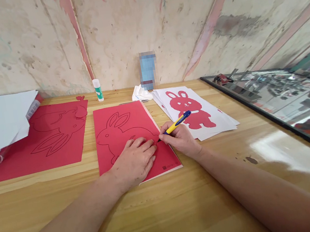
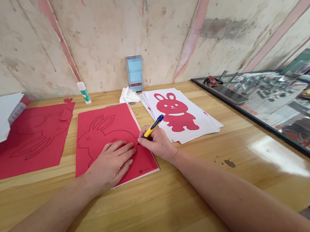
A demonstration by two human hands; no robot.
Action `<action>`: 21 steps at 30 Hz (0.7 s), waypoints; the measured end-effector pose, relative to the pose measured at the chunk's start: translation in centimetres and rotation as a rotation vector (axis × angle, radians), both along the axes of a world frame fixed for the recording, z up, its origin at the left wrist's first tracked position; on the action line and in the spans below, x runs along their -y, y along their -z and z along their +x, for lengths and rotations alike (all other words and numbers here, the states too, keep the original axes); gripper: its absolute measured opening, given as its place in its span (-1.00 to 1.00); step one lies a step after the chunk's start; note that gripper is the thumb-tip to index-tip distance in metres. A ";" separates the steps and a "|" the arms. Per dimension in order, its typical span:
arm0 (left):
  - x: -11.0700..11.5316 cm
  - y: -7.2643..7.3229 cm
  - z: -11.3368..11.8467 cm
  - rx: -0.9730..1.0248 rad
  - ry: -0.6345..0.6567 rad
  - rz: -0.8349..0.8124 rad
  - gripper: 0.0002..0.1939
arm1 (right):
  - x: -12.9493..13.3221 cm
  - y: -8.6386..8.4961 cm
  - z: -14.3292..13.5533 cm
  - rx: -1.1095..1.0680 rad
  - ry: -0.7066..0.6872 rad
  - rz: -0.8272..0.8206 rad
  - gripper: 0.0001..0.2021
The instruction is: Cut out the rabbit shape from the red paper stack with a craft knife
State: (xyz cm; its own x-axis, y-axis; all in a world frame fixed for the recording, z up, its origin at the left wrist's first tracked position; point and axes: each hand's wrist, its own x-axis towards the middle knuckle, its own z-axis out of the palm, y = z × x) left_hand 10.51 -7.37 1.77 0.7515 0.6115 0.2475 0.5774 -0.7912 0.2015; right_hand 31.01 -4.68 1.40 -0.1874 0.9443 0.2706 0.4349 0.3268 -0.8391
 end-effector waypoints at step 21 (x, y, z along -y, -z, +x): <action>0.0 0.1 0.0 0.013 0.004 -0.001 -0.67 | -0.2 0.3 0.0 -0.001 -0.028 0.032 -0.90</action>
